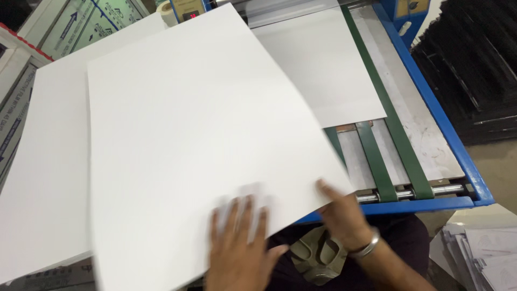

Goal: The person repeatedly picks up a single white sheet from a stack on the left and places it onto a conveyor belt to feed it into a laminating machine. The person maintains a steady rhythm, ensuring each sheet is fed individually into the rollers.

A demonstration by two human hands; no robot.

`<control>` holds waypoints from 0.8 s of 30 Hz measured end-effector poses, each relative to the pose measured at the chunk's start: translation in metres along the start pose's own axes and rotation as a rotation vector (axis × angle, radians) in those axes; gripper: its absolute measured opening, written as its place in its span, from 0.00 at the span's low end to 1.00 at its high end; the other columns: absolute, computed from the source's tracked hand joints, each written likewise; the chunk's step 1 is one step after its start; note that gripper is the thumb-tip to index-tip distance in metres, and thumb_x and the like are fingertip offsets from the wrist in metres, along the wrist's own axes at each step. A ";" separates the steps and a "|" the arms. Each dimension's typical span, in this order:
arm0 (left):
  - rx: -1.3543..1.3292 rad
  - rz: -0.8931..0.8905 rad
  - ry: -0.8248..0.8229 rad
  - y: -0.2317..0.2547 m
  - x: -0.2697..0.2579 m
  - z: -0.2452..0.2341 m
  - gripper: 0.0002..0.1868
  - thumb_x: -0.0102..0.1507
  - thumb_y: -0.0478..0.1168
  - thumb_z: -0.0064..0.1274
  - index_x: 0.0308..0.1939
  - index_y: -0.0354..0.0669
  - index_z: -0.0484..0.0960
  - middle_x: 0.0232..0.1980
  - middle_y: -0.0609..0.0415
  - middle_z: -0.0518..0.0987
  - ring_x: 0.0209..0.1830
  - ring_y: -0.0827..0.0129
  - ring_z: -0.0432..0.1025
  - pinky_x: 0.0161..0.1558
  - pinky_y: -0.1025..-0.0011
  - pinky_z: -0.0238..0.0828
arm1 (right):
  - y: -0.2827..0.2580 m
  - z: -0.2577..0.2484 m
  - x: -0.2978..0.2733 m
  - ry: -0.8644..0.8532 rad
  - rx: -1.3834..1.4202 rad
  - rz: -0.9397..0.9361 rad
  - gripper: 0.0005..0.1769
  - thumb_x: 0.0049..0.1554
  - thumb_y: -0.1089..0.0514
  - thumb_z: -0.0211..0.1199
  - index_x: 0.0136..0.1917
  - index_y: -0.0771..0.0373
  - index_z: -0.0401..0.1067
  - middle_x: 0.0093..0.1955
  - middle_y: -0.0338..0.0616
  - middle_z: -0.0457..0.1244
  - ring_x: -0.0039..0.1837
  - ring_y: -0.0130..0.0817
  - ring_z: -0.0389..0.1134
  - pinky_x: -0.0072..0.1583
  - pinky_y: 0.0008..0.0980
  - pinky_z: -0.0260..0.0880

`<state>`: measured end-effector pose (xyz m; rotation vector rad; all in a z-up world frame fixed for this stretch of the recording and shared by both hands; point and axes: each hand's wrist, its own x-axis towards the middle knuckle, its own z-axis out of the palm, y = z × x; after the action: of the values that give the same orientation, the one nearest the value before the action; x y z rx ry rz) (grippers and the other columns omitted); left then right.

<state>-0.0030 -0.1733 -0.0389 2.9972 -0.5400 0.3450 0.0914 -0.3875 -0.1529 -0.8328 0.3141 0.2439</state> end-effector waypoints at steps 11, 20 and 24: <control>0.293 -0.415 0.044 -0.129 -0.029 -0.039 0.30 0.60 0.49 0.56 0.65 0.42 0.76 0.67 0.46 0.76 0.70 0.55 0.68 0.69 0.55 0.62 | -0.031 -0.201 0.088 0.494 -0.186 -0.502 0.22 0.61 0.68 0.61 0.67 0.75 0.61 0.63 0.50 0.65 0.61 0.36 0.70 0.61 0.32 0.74; 0.313 -0.402 0.309 -0.134 -0.034 -0.032 0.19 0.56 0.39 0.68 0.51 0.48 0.87 0.49 0.57 0.86 0.51 0.66 0.81 0.52 0.67 0.78 | -0.031 -0.283 0.046 0.613 -0.371 -0.587 0.17 0.64 0.68 0.61 0.65 0.74 0.68 0.61 0.52 0.67 0.58 0.37 0.71 0.57 0.32 0.74; 0.321 -0.376 0.363 -0.135 -0.037 -0.029 0.17 0.56 0.38 0.68 0.49 0.47 0.88 0.47 0.57 0.86 0.49 0.65 0.81 0.50 0.67 0.78 | -0.010 -0.293 -0.010 0.711 -0.429 -0.466 0.18 0.65 0.66 0.62 0.67 0.76 0.69 0.60 0.53 0.67 0.57 0.38 0.71 0.54 0.31 0.72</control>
<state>0.0054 -0.0316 -0.0245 3.1166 0.1235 0.9930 0.0342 -0.6164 -0.3273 -1.3794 0.7313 -0.4537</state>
